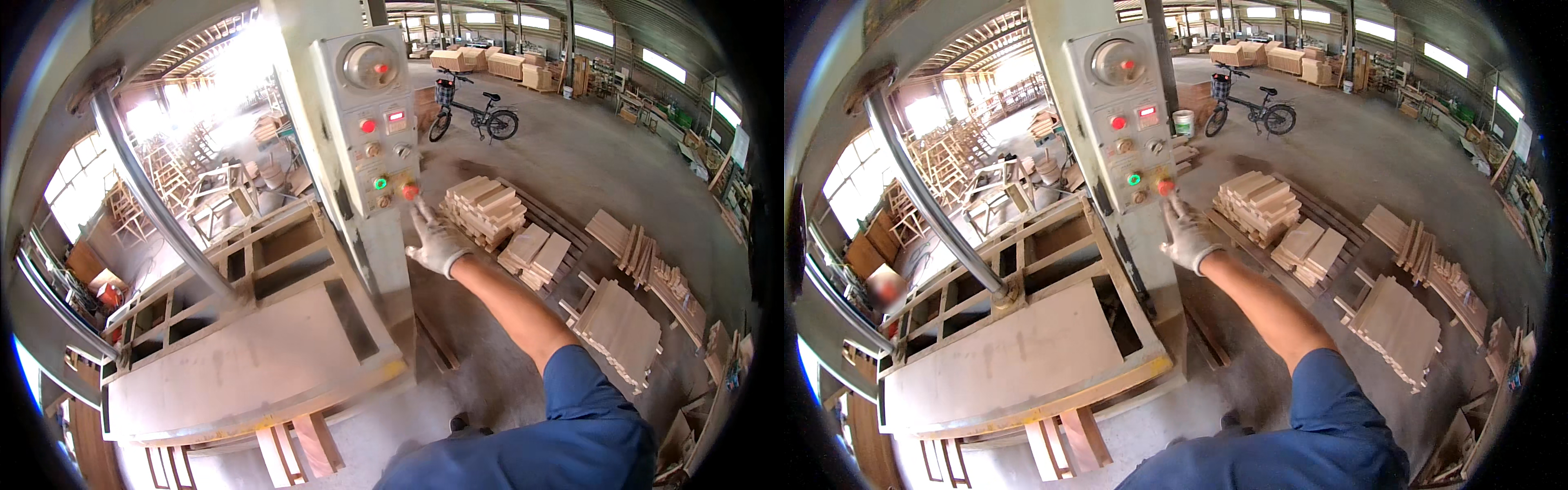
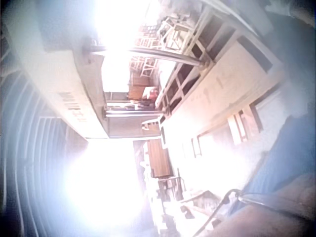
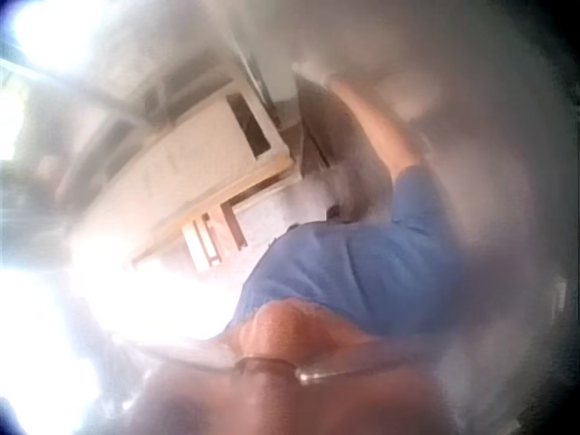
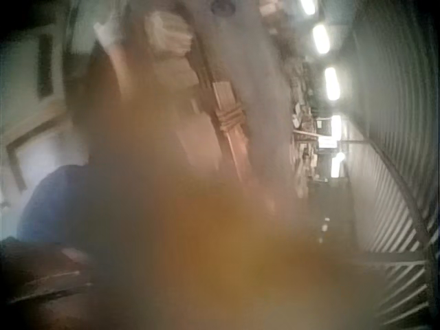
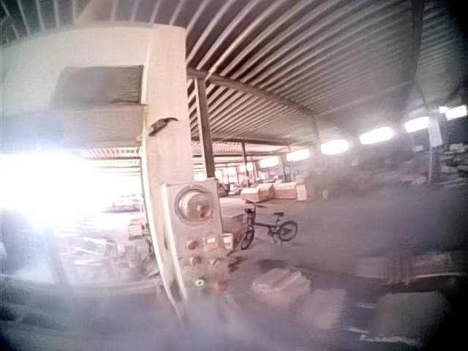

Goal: The person assembles wooden parts on a workbench using a pneumatic nail gun. They align planks and smaller blocks, drive nails to secure them, and then move the assembled pieces to a nearby machine.

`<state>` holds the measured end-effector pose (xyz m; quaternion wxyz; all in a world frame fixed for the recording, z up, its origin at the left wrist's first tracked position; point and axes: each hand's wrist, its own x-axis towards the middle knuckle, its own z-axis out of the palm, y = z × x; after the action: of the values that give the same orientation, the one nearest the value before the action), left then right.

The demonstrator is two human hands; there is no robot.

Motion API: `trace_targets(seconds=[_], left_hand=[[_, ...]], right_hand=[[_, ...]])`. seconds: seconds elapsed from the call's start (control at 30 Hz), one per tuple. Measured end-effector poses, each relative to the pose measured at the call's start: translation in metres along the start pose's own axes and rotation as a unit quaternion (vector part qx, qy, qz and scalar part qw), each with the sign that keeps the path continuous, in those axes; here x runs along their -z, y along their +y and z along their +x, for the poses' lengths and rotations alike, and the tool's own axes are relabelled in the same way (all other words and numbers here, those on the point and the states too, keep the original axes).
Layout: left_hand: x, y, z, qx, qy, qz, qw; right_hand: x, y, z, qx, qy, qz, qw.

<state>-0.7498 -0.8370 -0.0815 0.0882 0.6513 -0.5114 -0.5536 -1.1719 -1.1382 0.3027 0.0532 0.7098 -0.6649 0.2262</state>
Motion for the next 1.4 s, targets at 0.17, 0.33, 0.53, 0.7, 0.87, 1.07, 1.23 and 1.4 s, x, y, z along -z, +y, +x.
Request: trace_targets(seconds=[0.17, 0.33, 0.53, 0.7, 0.87, 1.07, 1.23, 1.4], left_hand=[[-0.076, 0.082, 0.016, -0.058, -0.049, -0.013, 0.997], [-0.072, 0.105, 0.024, -0.041, -0.019, -0.007, 0.999], [-0.049, 0.087, 0.014, 0.012, 0.040, -0.021, 0.999], [-0.047, 0.074, 0.004, 0.040, 0.059, -0.030, 0.997], [-0.044, 0.061, -0.005, 0.061, 0.076, -0.043, 0.994], [-0.042, 0.046, -0.014, 0.082, 0.094, -0.065, 0.990], [-0.038, 0.033, -0.022, 0.105, 0.111, -0.088, 0.984], [-0.039, 0.030, -0.022, 0.114, 0.114, -0.097, 0.982]], right_hand=[[-0.048, 0.030, 0.021, 0.072, 0.066, -0.030, 0.995], [-0.050, 0.028, 0.025, 0.078, 0.100, -0.045, 0.991], [-0.042, 0.027, 0.053, 0.046, 0.169, -0.005, 0.985], [-0.026, 0.025, 0.100, 0.037, 0.197, -0.098, 0.975], [-0.036, 0.031, 0.107, 0.035, 0.222, -0.005, 0.974], [-0.045, 0.032, 0.108, -0.075, 0.250, 0.171, 0.950], [-0.039, 0.020, 0.084, 0.021, 0.268, 0.059, 0.961], [-0.040, 0.012, 0.093, -0.011, 0.297, 0.054, 0.953]])
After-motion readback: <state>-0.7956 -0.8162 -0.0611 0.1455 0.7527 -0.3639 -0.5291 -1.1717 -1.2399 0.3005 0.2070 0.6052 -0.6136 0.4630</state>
